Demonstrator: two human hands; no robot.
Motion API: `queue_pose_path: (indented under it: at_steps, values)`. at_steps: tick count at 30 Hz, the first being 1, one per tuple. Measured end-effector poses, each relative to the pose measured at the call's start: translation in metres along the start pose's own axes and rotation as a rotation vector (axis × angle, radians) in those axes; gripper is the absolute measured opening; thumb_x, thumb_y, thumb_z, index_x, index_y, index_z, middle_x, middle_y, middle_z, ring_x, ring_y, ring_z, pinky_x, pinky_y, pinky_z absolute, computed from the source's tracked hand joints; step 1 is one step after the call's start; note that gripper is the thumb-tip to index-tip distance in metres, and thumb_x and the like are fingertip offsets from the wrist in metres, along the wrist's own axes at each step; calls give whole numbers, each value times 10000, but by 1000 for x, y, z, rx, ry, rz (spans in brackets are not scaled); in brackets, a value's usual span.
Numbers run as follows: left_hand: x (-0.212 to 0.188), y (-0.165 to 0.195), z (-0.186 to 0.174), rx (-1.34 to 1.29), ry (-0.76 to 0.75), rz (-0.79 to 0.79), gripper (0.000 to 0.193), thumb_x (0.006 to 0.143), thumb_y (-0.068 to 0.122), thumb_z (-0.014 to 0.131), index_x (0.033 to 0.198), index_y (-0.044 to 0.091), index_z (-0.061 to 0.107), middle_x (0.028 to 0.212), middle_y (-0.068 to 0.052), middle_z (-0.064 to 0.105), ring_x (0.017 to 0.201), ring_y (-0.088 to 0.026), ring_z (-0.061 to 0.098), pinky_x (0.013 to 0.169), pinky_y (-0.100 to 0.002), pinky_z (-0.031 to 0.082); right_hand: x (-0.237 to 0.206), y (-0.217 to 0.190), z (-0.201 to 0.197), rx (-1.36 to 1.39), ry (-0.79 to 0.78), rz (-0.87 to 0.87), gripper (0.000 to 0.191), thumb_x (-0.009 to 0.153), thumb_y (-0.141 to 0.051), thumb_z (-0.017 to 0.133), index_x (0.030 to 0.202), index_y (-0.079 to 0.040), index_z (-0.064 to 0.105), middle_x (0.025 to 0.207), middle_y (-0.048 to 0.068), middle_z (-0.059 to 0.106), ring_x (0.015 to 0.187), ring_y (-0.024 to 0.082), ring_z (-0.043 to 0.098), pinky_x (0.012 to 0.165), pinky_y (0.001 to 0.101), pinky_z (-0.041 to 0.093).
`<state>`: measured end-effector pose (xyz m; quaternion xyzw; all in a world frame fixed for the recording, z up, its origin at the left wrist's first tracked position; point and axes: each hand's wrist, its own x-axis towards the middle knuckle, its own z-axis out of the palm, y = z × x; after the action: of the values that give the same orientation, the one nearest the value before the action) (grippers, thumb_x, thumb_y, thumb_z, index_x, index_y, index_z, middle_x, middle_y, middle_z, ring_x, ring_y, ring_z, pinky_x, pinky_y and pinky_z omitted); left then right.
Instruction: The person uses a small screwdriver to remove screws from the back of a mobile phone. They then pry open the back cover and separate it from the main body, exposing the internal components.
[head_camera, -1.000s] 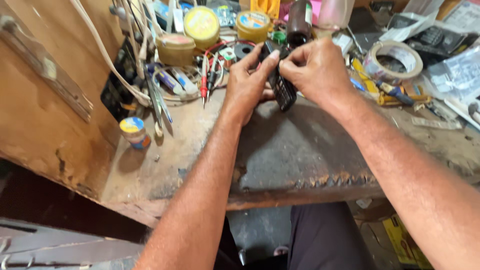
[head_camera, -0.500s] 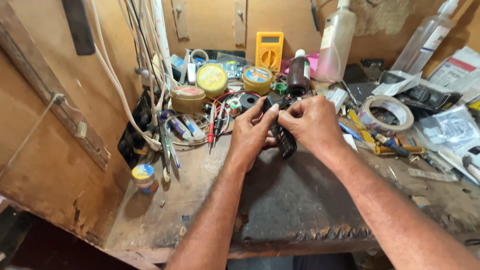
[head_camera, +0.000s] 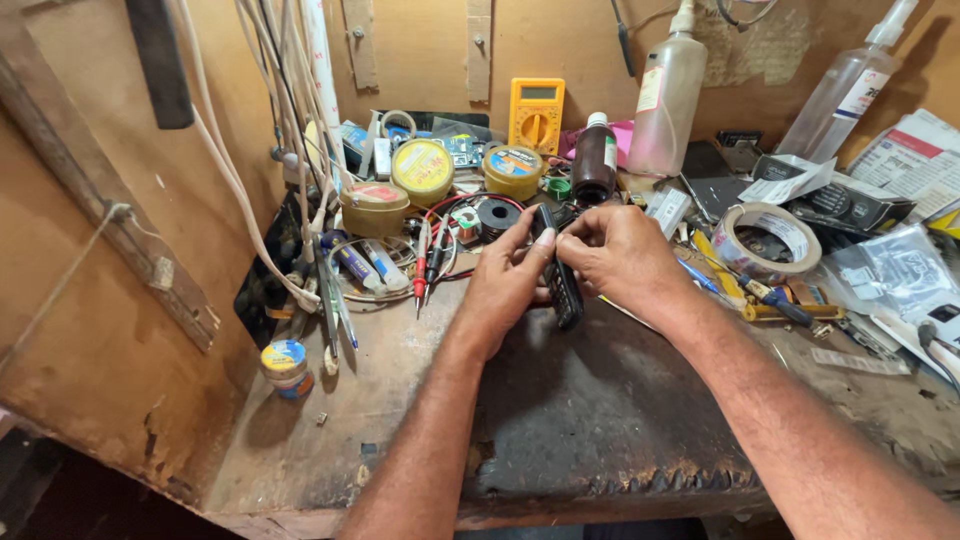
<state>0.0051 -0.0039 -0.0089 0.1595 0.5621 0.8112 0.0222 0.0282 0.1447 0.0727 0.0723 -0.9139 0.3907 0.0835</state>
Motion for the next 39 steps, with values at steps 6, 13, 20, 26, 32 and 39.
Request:
queue_pose_path:
  at_steps: [6,13,20,26,32,39]
  values:
    - [-4,10,-8,-229,-110,-161,796,876,191,624,1613,113,335,995,-50,688,783,-117,672,682,-259,558,2,0,-1,-2,-7,-3,342,873,-216,713,1137,1,697,763,81,737,623,123,682,544,306,551]
    - [-12,19,-7,-38,-153,-98,891,782,156,752,1581,66,370,1052,-3,703,868,-82,657,679,-253,530,0,-3,-6,141,-142,4,475,890,-172,631,1341,-21,612,733,20,656,597,110,613,518,296,526]
    - [-14,17,-7,-21,-182,-27,885,768,140,793,1564,41,419,998,-5,732,842,-83,673,648,-238,509,-2,-12,-8,146,-247,-69,644,893,-169,565,1519,-58,462,763,8,643,623,75,586,542,278,514]
    - [-14,17,-6,-39,-175,0,825,788,149,806,1536,42,477,989,-5,726,818,-70,650,635,-234,497,4,-9,-5,149,-231,7,595,872,-175,557,1453,-46,571,774,39,673,604,107,590,544,292,510]
    - [-17,20,-2,20,-122,-27,835,744,155,850,1511,88,529,886,-2,712,753,-67,624,613,-233,484,22,1,2,-55,2,-109,392,835,-201,649,1177,-39,753,843,101,783,719,126,711,661,302,578]
    - [-17,23,-1,-30,-149,-14,810,750,153,847,1497,66,546,951,-19,726,816,-84,655,690,-246,518,35,7,6,-113,106,-136,249,821,-225,709,987,-71,812,780,91,788,694,123,728,668,305,571]
